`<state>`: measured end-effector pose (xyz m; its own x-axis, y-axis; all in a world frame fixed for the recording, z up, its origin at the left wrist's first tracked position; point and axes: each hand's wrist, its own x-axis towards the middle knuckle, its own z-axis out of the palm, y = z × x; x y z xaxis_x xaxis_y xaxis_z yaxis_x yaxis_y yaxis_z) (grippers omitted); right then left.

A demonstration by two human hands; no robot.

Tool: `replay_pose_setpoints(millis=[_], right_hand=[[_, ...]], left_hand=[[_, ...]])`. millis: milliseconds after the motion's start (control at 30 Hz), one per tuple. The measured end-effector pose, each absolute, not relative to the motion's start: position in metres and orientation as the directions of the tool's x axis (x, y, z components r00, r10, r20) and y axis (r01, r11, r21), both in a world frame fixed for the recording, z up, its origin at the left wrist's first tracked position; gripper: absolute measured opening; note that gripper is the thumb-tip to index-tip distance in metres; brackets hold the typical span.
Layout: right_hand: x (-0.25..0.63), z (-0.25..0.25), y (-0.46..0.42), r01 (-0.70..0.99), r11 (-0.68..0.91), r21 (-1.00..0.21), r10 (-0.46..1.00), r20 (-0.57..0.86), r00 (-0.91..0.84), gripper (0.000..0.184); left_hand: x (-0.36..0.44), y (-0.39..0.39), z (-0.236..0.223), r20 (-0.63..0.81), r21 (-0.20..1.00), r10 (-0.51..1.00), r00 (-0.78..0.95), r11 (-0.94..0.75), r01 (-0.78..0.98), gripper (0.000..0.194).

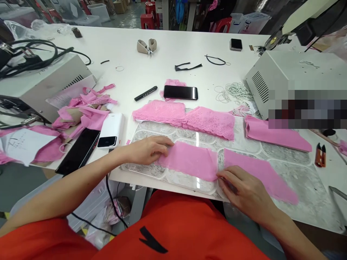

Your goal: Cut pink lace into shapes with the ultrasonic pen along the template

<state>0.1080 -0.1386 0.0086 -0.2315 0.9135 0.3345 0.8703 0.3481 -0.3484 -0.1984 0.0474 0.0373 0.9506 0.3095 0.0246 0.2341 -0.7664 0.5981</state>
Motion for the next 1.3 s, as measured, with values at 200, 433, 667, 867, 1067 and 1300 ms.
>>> replay_pose_setpoints(millis=[200, 433, 667, 867, 1067, 1300], right_hand=[[0.118, 0.007, -0.113, 0.883, 0.089, -0.461, 0.956, 0.289, 0.055, 0.017], [0.113, 0.005, -0.085, 0.883, 0.027, -0.468, 0.99, 0.133, 0.041, 0.016], [0.11, 0.023, -0.079, 0.812, -0.026, -0.583, 0.995, 0.066, 0.079, 0.013], [0.11, 0.021, -0.073, 0.875, -0.118, -0.47, 0.99, 0.013, 0.14, 0.011], [0.107, 0.015, -0.096, 0.875, 0.07, -0.479, 0.985, 0.172, 0.016, 0.014], [0.125, 0.014, -0.13, 0.859, 0.092, -0.504, 0.915, 0.383, 0.127, 0.018]], left_hand=[[-0.2, 0.037, 0.027, 0.075, 0.485, 0.219, 0.973, -0.86, 0.157, 0.038], [-0.199, 0.03, 0.006, 0.037, 0.319, 0.217, 0.976, -0.927, 0.194, 0.045], [-0.202, 0.027, 0.004, 0.083, 0.236, 0.206, 0.975, -0.955, 0.182, 0.043], [-0.204, 0.027, 0.002, 0.106, 0.212, 0.216, 0.971, -0.959, 0.19, 0.04], [-0.205, 0.029, 0.003, 0.167, 0.156, 0.173, 0.971, -0.977, 0.147, 0.039], [-0.206, 0.035, 0.01, 0.211, 0.105, 0.114, 0.971, -0.99, 0.093, 0.043]])
